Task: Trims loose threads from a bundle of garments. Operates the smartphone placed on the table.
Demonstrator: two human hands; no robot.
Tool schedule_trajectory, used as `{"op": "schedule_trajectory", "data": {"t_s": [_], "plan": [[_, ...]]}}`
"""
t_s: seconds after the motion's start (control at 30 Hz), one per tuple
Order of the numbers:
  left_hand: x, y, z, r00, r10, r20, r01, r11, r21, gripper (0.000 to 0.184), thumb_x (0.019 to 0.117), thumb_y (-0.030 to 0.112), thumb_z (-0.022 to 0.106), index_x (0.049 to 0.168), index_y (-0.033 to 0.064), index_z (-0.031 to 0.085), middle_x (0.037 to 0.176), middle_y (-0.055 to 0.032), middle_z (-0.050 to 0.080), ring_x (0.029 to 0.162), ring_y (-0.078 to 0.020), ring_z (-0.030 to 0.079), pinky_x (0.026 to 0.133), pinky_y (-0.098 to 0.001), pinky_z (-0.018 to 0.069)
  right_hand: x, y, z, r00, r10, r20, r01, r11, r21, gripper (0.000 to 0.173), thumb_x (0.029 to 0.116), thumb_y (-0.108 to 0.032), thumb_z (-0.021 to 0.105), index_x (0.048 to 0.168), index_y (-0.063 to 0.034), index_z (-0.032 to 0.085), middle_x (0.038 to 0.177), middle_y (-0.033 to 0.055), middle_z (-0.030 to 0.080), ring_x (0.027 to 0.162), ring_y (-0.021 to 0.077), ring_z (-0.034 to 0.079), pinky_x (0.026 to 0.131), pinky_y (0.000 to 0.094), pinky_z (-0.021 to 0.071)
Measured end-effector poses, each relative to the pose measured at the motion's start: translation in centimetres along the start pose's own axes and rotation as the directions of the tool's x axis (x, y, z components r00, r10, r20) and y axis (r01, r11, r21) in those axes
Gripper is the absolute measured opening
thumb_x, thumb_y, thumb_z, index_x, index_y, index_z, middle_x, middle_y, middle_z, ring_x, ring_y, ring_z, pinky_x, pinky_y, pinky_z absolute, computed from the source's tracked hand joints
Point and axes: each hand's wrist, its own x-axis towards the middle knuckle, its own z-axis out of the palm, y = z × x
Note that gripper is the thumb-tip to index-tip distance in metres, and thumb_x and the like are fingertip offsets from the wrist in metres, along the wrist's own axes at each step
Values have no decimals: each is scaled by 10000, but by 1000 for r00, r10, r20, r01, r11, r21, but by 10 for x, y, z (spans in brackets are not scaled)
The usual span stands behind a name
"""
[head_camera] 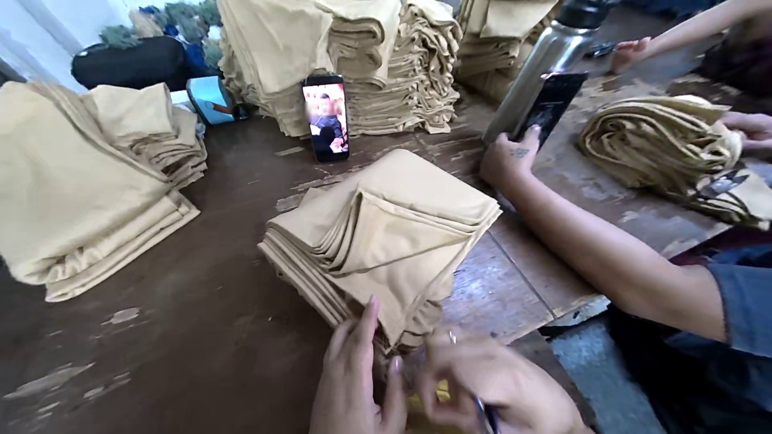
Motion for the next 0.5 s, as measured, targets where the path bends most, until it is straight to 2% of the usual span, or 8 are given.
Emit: {"op": "schedule_trajectory", "data": {"t_s": [0.07,0.13,0.17,0.23,0.27,0.33,0.43,0.5], "plan": [[0,-1,7,999,38,-36,-38,999,-21,589,925,183,628,1456,-30,491,1070,-113,698,1020,-142,624,928,-295,502,-6,-9,-6,991,-67,114,41,975,217,301,1070,-179,501,804,-54,566,819,114,640,812,208,625,811,339,504],[0,-3,9,995,63,-81,-67,997,-46,530,921,164,643,1411,-3,531,1044,-83,705,1008,-83,633,922,-220,515,-10,-9,-8,987,-77,143,33,956,290,334,1052,-195,512,764,-39,576,744,116,597,755,220,594,752,347,480],[0,-3,8,994,68,-88,-74,996,-58,493,926,156,653,1383,3,550,1036,-81,704,1002,-60,638,918,-191,517,-11,-7,-9,994,-47,98,22,969,246,325,1048,-190,532,761,-40,567,769,121,611,782,215,607,762,337,490],[3,-2,3,994,79,-78,-82,996,-45,388,940,164,679,1296,17,631,1023,-79,714,995,-49,650,908,-167,521,-11,2,-12,998,29,-54,-30,999,-17,252,1026,-168,574,800,-61,541,883,99,645,883,168,635,815,279,530],[5,-1,-2,994,91,-60,-92,996,-10,340,947,195,687,1251,41,675,1034,-67,733,1020,-57,658,928,-180,518,-8,6,-14,988,58,-141,-81,983,-164,212,990,-157,598,805,-66,544,876,81,627,865,144,620,789,250,526],[14,-1,-18,991,132,-15,-130,988,84,315,979,302,669,1218,101,703,1083,-45,735,1101,-91,656,978,-246,519,-6,16,-21,962,87,-259,-179,917,-358,237,981,-197,625,800,-64,552,788,69,567,758,133,566,704,244,485],[48,-7,-57,976,218,1,-211,944,254,348,1027,379,589,1231,114,686,1160,-75,715,1146,-157,637,990,-320,505,-14,30,-33,932,119,-342,-281,832,-478,263,999,-270,611,840,-63,579,786,67,573,742,133,559,708,264,484],[88,-25,-77,958,286,-30,-255,891,375,333,1044,337,546,1192,79,695,1134,-109,718,1099,-211,656,942,-369,520,-28,42,-37,899,151,-412,-377,747,-548,273,1002,-307,588,891,-58,606,852,85,603,784,152,576,735,296,497]]}}
